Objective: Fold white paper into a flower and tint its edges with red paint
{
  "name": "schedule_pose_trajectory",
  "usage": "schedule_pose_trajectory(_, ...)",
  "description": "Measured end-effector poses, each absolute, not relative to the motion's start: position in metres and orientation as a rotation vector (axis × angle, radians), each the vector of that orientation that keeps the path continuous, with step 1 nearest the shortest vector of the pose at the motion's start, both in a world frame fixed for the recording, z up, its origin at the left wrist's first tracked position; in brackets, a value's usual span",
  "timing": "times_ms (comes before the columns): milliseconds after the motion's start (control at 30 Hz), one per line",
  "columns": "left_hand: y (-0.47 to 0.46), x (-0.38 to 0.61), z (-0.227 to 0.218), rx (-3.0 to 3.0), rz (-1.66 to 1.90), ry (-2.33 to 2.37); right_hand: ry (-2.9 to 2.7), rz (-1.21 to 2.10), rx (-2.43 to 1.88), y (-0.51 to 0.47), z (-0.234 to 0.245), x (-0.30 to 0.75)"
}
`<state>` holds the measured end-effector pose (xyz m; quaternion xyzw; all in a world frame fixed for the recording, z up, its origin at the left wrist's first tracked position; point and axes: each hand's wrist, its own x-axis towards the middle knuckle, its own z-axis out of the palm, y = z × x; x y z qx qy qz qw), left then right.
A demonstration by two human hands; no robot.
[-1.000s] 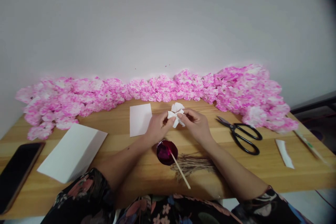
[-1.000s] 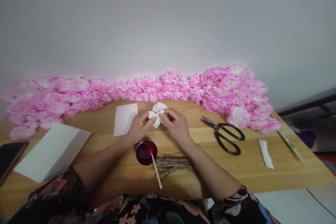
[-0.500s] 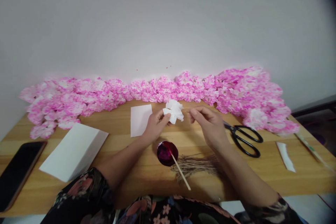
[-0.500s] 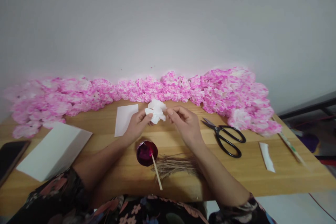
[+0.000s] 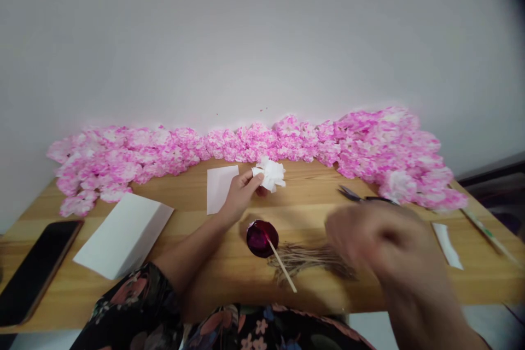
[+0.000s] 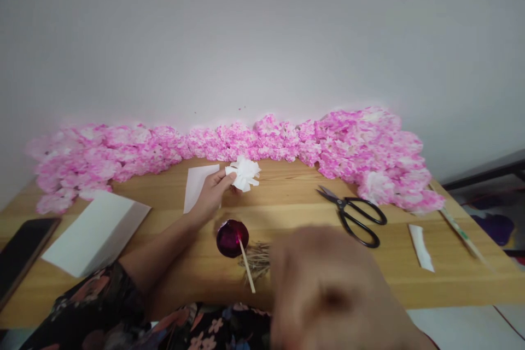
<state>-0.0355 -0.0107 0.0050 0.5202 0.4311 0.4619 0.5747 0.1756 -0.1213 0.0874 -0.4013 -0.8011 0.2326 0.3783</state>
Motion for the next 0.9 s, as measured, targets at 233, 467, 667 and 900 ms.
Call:
schedule_pose_trajectory(233, -0.013, -0.033, 0.019, 1.299, 1.01, 0.985, -1.768, 0.68, -1.365, -0.051, 0.066, 0.159)
schedule_pose_trajectory(467, -0.017, -0.031, 0.023, 1.279, 0.913, 0.919, -1.773, 0.643, -1.422, -0.039, 0.043, 0.145)
schedule_pose_trajectory(667, -0.025, -0.03, 0.017, 1.2, 0.952, 0.996, -1.91, 0.303, -1.35, -0.041, 0.034, 0.138)
schedule_pose_trajectory(900, -0.026, -0.03, 0.003, 1.079, 1.175, 1.022, -1.56, 0.9, -1.331, -0.035, 0.018, 0.136)
